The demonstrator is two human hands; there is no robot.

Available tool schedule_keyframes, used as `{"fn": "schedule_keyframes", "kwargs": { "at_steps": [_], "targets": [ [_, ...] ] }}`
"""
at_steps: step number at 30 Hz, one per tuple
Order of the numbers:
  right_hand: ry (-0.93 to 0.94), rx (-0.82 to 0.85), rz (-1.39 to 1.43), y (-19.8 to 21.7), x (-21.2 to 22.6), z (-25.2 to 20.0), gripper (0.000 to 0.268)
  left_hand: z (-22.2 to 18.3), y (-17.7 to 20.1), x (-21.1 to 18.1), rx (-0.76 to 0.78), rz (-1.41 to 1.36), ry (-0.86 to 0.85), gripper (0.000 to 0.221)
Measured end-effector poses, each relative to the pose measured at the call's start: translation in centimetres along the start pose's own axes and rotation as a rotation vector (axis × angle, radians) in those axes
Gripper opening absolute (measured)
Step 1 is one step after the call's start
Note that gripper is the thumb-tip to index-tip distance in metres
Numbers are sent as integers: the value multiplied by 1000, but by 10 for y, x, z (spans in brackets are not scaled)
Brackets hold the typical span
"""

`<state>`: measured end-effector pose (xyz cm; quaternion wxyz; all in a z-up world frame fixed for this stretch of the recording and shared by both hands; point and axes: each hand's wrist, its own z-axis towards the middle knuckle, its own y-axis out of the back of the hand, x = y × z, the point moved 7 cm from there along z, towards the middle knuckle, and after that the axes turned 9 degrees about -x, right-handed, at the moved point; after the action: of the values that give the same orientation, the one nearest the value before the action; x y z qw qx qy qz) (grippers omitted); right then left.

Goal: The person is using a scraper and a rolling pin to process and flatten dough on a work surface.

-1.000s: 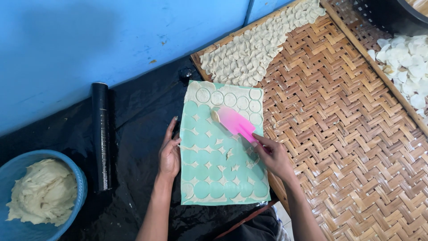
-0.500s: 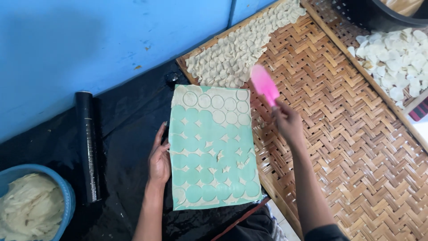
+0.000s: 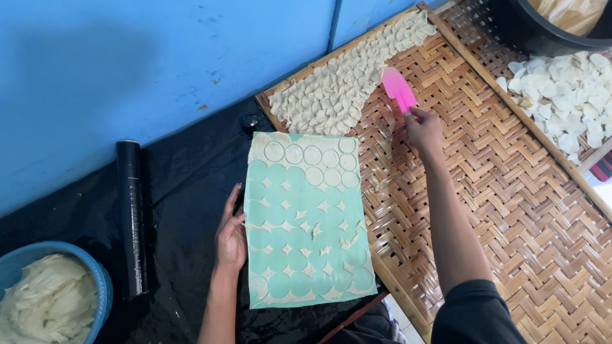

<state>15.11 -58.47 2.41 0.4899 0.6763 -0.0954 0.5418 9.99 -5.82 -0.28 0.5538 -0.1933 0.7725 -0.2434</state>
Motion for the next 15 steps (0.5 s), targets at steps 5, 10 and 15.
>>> {"fn": "schedule_keyframes", "kwargs": {
  "at_steps": [5, 10, 15],
  "targets": [
    [218, -153, -241, 10, 7, -4, 33, -1, -3, -2, -3, 30, 14, 77],
    [460, -231, -429, 22, 51, -31, 30, -2, -4, -4, 3, 13, 15, 77],
    [443, -248, -522, 25, 52, -35, 32, -3, -3, -3, 2, -3, 21, 76]
  ]
}}
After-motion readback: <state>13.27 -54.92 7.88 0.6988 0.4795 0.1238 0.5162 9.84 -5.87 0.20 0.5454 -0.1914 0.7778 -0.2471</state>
